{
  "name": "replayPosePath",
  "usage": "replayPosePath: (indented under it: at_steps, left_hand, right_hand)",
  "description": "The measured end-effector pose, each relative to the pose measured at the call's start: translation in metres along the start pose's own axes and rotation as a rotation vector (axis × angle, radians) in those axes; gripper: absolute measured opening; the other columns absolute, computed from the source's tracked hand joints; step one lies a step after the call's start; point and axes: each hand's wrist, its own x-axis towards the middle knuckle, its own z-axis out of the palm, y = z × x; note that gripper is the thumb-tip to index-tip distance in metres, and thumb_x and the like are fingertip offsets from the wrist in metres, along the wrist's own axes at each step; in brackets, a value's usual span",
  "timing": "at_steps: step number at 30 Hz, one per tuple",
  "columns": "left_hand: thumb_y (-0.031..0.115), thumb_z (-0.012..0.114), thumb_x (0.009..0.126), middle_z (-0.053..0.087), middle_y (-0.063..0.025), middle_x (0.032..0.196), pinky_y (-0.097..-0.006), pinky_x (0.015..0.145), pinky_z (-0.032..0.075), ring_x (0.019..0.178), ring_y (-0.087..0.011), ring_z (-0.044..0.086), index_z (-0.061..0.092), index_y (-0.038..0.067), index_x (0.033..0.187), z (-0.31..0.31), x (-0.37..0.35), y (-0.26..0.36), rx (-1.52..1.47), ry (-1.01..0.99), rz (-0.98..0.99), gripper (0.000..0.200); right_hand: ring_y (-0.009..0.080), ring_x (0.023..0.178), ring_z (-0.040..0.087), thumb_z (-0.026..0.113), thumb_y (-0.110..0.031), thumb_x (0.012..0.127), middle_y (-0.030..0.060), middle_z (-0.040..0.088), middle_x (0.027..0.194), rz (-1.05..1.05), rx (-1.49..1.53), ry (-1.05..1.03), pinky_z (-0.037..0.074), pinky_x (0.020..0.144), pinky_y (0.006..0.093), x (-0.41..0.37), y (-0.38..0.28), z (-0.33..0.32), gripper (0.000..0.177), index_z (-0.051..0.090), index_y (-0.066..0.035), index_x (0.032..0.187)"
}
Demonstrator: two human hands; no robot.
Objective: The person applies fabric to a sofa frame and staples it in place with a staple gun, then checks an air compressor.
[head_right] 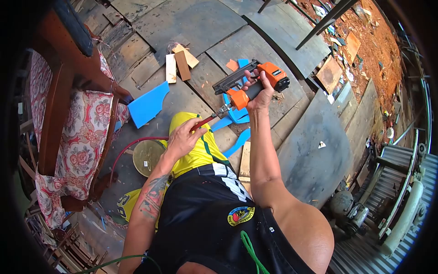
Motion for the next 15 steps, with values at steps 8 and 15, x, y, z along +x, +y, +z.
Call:
replayPosePath:
  at_steps: [8,15]
  left_hand:
    - [0.037,0.059,0.095,0.066,-0.0145,0.079,-0.0384,0.066,0.049,0.072,-0.0311,0.065,0.062,0.005,0.108,0.012,0.033,0.042,-0.042,-0.116,-0.076,0.034]
    - [0.037,0.052,0.097,0.063,-0.0190,0.072,-0.0463,0.062,0.048,0.071,-0.0383,0.065,0.058,0.005,0.096,0.025,0.055,0.058,-0.052,0.016,0.024,0.033]
  right_hand:
    - [0.0154,0.058,0.056,0.057,-0.033,0.095,0.0266,0.067,0.103,0.002,0.016,-0.148,0.047,0.052,0.0257,-0.027,-0.009,0.047,0.038,0.057,-0.002,0.117]
    - [0.0162,0.058,0.060,0.056,-0.030,0.095,0.0266,0.068,0.098,-0.055,0.041,-0.191,0.050,0.052,0.0253,-0.028,-0.019,0.049,0.035,0.058,-0.005,0.118]
